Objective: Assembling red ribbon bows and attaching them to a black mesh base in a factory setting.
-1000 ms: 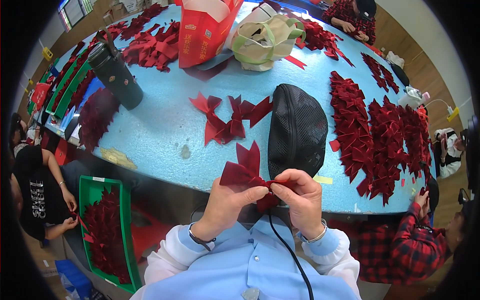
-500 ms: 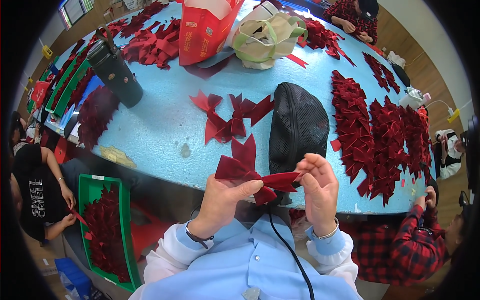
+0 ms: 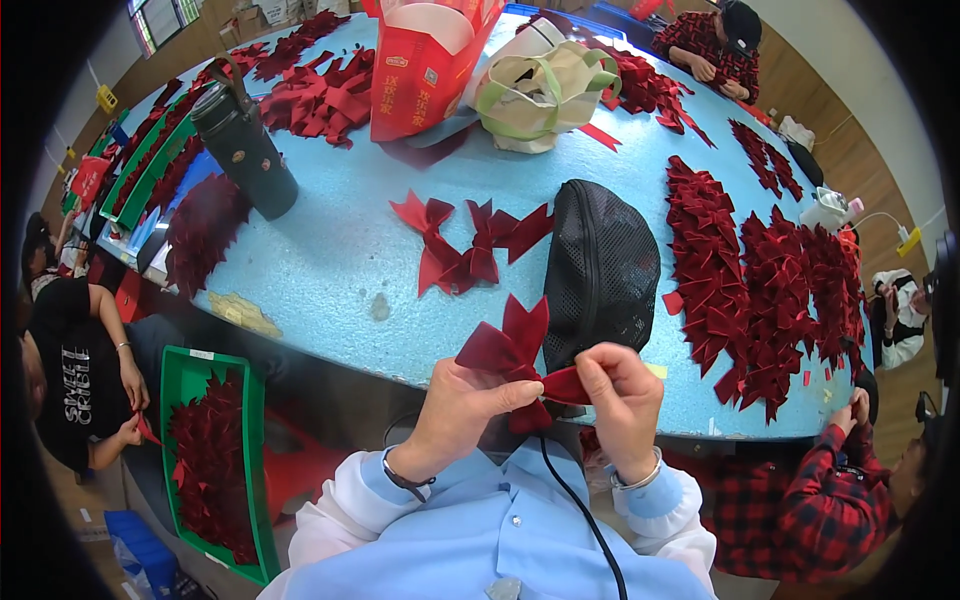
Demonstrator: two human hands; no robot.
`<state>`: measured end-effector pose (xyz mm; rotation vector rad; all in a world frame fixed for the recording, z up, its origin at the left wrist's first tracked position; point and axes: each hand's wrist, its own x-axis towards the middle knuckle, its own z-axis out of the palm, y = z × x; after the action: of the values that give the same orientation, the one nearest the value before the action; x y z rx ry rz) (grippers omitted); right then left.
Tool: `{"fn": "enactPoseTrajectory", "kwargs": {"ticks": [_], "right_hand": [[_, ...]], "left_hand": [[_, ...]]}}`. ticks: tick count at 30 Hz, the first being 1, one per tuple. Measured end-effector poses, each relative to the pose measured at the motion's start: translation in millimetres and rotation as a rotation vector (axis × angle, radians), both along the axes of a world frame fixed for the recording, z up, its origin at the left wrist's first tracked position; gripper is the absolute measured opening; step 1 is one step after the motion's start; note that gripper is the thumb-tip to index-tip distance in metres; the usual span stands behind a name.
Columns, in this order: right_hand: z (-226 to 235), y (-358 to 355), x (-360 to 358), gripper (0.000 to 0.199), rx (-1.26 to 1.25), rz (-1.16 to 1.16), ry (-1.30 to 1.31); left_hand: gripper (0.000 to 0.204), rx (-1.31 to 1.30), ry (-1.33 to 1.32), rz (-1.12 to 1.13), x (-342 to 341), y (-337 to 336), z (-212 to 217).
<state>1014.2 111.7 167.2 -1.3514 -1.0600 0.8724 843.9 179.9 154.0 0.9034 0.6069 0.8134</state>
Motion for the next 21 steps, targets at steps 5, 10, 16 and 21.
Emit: {"fn": "enactPoseTrajectory", "kwargs": {"ticks": [5, 10, 16, 21], "right_hand": [[25, 17, 3, 0.010, -0.094, 0.164, 0.315], [13, 20, 4, 0.011, -0.094, 0.322, 0.254], [1, 19, 3, 0.007, 0.089, 0.109, 0.012], [-2, 20, 11, 0.011, 0.084, -0.046, -0.052]], "left_hand": [[0.031, 0.112, 0.020, -0.091, 0, -4, 4], [0.031, 0.077, 0.061, -0.242, 2, -6, 4], [0.028, 0.022, 0.059, -0.186, 1, -8, 0], [0.027, -0.020, 0.029, -0.146, 1, -7, -3]]}}
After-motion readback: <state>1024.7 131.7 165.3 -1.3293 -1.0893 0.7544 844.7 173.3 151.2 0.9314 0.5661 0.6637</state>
